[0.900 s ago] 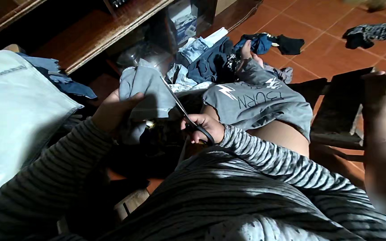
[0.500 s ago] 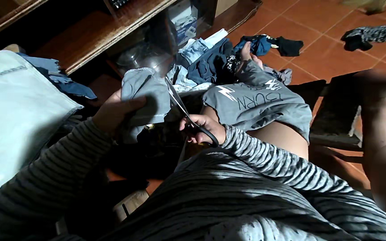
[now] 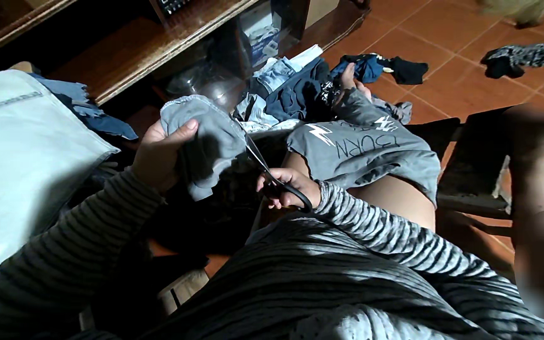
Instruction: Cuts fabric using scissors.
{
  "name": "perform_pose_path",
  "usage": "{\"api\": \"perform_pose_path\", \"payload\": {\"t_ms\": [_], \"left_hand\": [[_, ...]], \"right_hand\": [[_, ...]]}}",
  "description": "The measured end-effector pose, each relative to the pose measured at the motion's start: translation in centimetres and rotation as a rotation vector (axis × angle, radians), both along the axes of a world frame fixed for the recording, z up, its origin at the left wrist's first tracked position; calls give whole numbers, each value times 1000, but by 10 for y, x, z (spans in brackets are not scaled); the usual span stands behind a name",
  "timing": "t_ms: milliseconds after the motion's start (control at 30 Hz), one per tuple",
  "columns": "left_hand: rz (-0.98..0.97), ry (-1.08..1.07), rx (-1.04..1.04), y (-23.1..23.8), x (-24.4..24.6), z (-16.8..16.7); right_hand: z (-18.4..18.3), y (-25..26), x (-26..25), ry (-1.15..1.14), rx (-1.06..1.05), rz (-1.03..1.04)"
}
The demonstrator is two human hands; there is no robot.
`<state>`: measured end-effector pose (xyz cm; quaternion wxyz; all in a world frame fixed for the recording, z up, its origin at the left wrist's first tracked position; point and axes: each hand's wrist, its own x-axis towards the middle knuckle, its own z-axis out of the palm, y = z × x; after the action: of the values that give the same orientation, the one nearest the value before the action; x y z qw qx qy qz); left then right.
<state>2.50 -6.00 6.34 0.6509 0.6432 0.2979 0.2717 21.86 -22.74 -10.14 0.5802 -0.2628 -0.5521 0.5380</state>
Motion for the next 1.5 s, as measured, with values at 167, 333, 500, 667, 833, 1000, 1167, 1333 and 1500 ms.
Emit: {"api": "perform_pose_path", "payload": {"t_ms": [167, 333, 500, 667, 833, 1000, 1167, 1333, 1500], "left_hand": [[65, 6, 58, -1, 1, -3], [77, 32, 21, -1, 2, -1], [88, 58, -24, -4, 3, 0], [63, 66, -13, -3, 3, -1], [55, 47, 25, -3, 3, 0], [33, 67, 49, -4, 3, 1], [-28, 58, 91, -4, 1, -4], [-50, 43, 171, -2, -1, -7], [-50, 54, 200, -3, -1, -1]], "right_hand": [[0, 0, -1, -4, 14, 12], [0, 1, -1, -58, 24, -16], [5, 3, -3, -68, 20, -50], [6, 5, -4, -28, 12, -57], [6, -1, -4, 11, -63, -92], [8, -2, -2, -38, -15, -90], [9, 1, -2, -35, 13, -86], [13, 0, 1, -51, -31, -97], [6, 0, 6, -83, -30, -88]]}}
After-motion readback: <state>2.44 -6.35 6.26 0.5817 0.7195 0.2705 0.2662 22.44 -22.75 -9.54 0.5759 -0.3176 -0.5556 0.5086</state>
